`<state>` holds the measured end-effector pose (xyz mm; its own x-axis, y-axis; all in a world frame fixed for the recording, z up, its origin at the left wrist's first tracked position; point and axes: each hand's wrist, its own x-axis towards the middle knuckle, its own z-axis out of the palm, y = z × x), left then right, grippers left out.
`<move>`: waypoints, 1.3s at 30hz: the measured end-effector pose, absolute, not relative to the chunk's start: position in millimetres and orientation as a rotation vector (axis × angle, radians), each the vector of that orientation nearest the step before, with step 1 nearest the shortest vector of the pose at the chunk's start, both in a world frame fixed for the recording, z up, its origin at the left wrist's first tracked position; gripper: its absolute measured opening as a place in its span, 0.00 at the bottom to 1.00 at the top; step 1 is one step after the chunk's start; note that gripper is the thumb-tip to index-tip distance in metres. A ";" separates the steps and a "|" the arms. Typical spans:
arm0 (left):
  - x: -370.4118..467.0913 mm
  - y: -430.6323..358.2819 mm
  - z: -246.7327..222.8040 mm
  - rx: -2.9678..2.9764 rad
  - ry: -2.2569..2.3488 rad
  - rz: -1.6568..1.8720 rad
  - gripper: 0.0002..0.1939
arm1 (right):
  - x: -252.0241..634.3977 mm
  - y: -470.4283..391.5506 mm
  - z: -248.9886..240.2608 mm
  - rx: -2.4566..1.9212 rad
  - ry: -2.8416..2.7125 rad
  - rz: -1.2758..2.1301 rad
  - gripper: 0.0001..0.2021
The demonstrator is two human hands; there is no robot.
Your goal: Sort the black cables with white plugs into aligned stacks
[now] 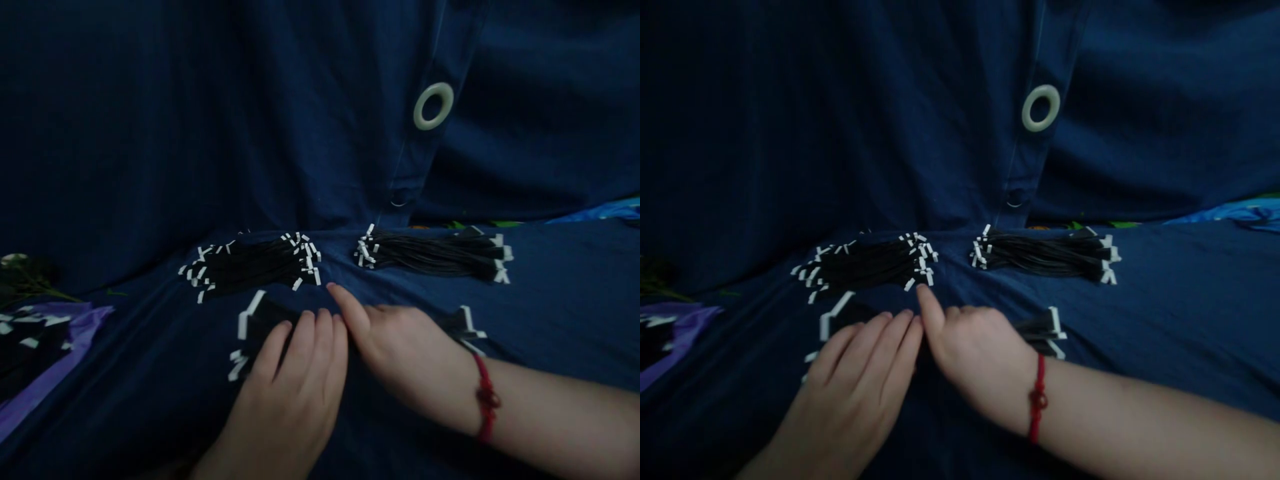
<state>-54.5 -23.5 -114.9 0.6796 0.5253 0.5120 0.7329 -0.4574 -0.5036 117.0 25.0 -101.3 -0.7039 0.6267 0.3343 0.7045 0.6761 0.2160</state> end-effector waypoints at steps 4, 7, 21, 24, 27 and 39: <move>-48.5 -31.2 -128.1 -2.493 -0.691 -0.464 0.16 | 170.8 82.5 -74.9 -1.501 -2.606 -0.604 0.09; -41.1 -22.8 -141.9 -2.902 -0.688 -0.356 0.10 | 213.3 139.3 -54.0 -1.625 -2.523 -0.622 0.13; -42.1 -7.0 -140.0 -3.252 -0.806 -0.171 0.12 | 292.8 210.4 -147.9 -1.587 -2.475 -0.430 0.27; -42.8 -8.2 -139.8 -3.249 -0.805 -0.187 0.12 | 296.1 203.6 -145.9 -1.504 -2.497 -0.441 0.24; -41.6 -11.1 -140.1 -3.245 -0.807 -0.217 0.13 | 298.0 197.5 -150.5 -1.501 -2.466 -0.439 0.24; -144.8 116.7 -148.6 -2.413 -1.581 -0.406 0.27 | 285.4 197.0 -170.3 -1.507 -2.331 -0.589 0.30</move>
<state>-144.8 116.7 -148.6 0.3802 0.8560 0.3502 0.9189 -0.3926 -0.0380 285.4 197.0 -170.3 -0.4029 0.7906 0.4612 0.9147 0.3646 0.1740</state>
